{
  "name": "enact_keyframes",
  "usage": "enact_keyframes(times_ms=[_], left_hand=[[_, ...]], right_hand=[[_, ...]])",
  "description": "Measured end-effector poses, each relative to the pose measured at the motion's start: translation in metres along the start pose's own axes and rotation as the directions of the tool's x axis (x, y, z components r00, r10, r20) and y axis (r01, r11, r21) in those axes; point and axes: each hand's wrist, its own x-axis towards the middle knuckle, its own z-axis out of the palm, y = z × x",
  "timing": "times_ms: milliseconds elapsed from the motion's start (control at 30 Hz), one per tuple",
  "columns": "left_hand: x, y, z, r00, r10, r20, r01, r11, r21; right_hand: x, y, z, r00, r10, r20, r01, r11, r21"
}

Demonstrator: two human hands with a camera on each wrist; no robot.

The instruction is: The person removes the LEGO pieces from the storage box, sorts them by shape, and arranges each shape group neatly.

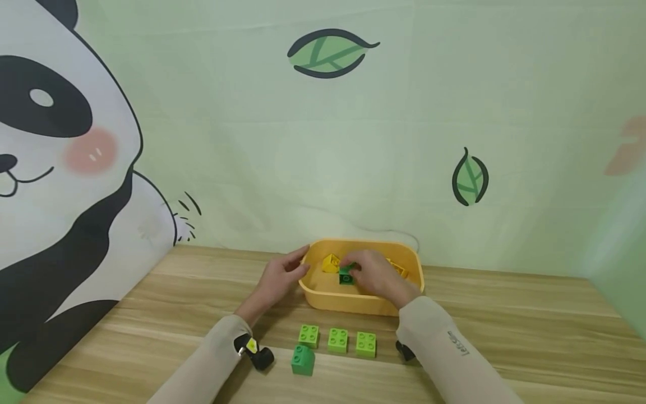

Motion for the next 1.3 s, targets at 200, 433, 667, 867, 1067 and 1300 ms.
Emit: enact_keyframes(times_ms=[200,433,667,867,1067,1300], left_hand=[[0.0,0.002,0.0,1.0,-0.004,0.001,0.004,1.0,-0.001],[0.0,0.003,0.0,1.0,-0.002,0.003,0.002,1.0,0.002],[0.001,0.003,0.0,1.0,0.008,0.005,-0.008,1.0,-0.001],[-0.001,0.002,0.0,1.0,0.007,0.007,-0.007,1.0,-0.005],[0.0,0.0,0.0,1.0,-0.009,0.007,0.009,1.0,-0.005],[0.0,-0.001,0.0,1.0,0.002,0.013,-0.002,1.0,0.002]], right_hand=[[-0.002,0.0,-0.004,1.0,0.015,0.018,-0.016,1.0,0.018],[-0.003,0.001,-0.005,0.999,0.026,0.019,-0.027,0.998,0.051],[-0.005,0.001,-0.007,0.996,0.083,0.044,-0.088,0.989,0.12],[-0.008,0.004,-0.009,0.994,0.068,0.087,-0.079,0.987,0.139],[-0.009,0.004,-0.01,0.989,0.059,0.136,-0.081,0.985,0.156],[-0.01,0.003,-0.011,0.987,0.065,0.148,-0.086,0.986,0.142]])
